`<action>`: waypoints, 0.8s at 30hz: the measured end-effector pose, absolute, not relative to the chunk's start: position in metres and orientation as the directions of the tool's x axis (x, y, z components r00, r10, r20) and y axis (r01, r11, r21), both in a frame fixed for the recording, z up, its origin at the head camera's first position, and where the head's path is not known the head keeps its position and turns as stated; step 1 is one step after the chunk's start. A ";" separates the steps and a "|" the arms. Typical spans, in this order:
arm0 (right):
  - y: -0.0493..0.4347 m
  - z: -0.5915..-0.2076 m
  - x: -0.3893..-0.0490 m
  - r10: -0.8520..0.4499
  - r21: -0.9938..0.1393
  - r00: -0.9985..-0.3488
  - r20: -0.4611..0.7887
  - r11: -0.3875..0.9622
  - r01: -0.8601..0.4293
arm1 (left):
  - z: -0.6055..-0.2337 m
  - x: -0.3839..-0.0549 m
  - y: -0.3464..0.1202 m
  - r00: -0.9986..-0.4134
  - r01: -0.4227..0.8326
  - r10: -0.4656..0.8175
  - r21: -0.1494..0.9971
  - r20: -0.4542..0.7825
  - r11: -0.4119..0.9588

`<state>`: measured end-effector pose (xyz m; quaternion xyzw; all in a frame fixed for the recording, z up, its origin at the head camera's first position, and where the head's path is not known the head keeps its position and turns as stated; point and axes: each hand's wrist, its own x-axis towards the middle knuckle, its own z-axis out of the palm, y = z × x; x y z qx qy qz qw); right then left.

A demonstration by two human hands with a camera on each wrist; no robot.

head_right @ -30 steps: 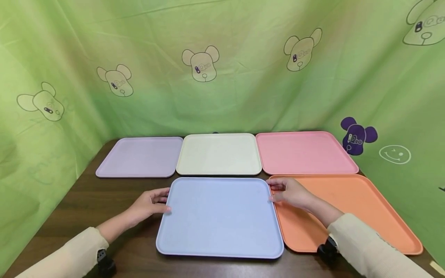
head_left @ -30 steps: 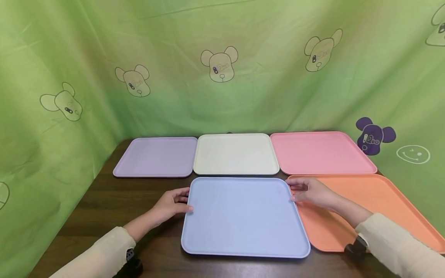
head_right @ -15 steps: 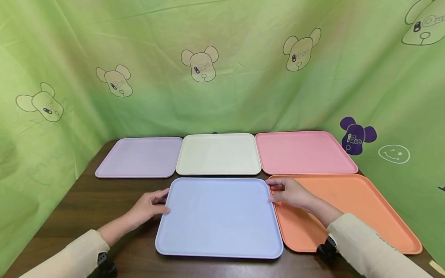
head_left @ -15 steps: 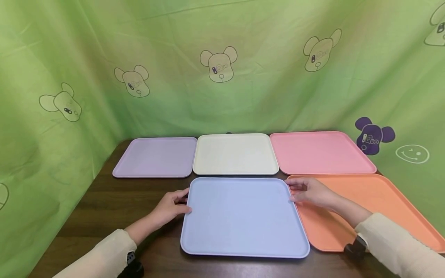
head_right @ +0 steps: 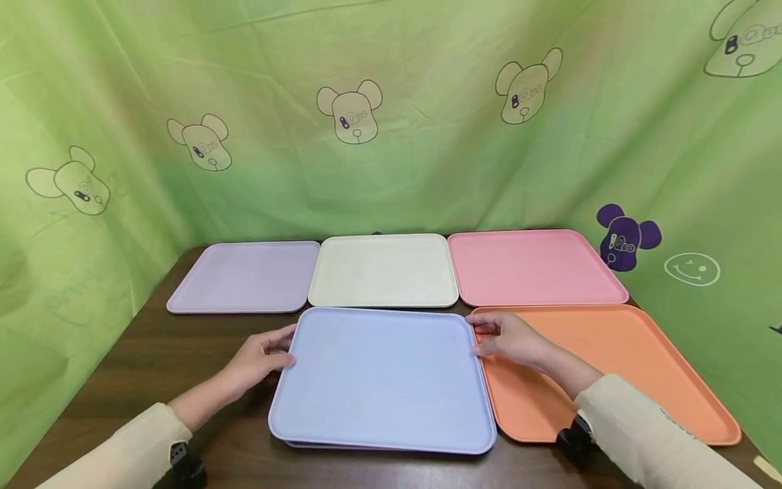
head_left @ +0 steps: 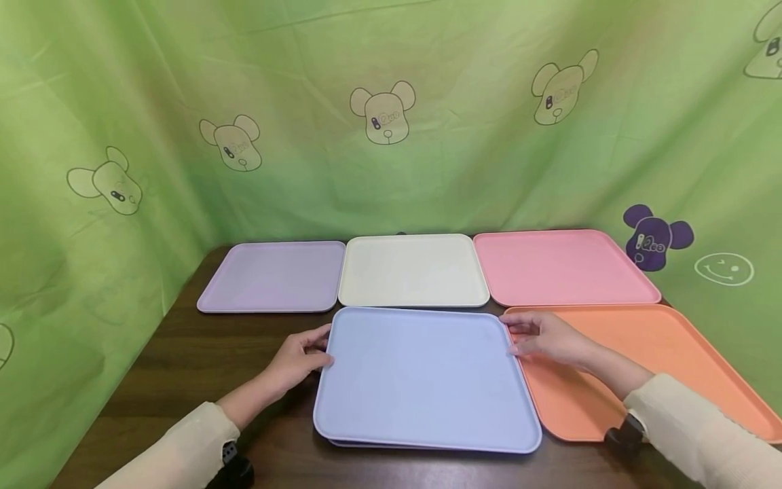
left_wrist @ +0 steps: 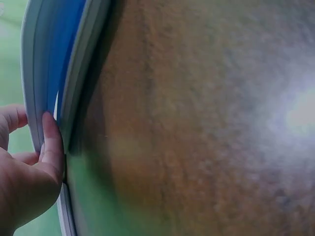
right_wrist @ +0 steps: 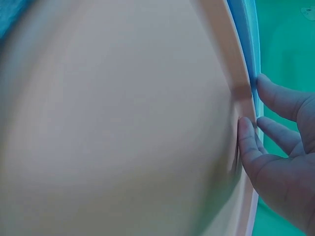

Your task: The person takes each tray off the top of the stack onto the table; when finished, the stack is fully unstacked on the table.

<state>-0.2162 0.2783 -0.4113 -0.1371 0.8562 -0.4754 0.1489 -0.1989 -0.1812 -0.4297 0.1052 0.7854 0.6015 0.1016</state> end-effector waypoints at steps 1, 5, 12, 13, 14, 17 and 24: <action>0.278 -0.412 -0.216 -0.382 -0.855 -0.916 -0.124 0.510 -0.097 | -0.429 -0.199 -0.182 -0.957 0.038 0.287 0.969 -0.035 0.245; 0.278 -0.412 -0.216 -0.388 -0.863 -0.912 -0.134 0.499 -0.085 | -0.428 -0.199 -0.184 -0.960 -0.028 0.270 0.982 -0.078 0.186; 0.279 -0.413 -0.217 -0.409 -0.872 -0.905 -0.118 0.478 -0.103 | -0.426 -0.198 -0.188 -0.969 -0.154 0.180 0.984 -0.168 0.090; 0.279 -0.413 -0.217 -0.409 -0.871 -0.905 -0.117 0.480 -0.105 | -0.426 -0.198 -0.189 -0.970 -0.162 0.171 0.983 -0.174 0.081; 0.279 -0.413 -0.217 -0.409 -0.871 -0.905 -0.116 0.481 -0.106 | -0.425 -0.198 -0.191 -0.970 -0.168 0.164 0.983 -0.178 0.075; 0.279 -0.413 -0.217 -0.404 -0.864 -0.907 -0.116 0.492 -0.108 | -0.424 -0.198 -0.196 -0.973 -0.174 0.145 0.983 -0.181 0.060; 0.276 -0.411 -0.214 -0.388 -0.848 -0.915 -0.111 0.517 -0.117 | -0.423 -0.199 -0.216 -0.978 -0.178 0.097 0.982 -0.184 0.066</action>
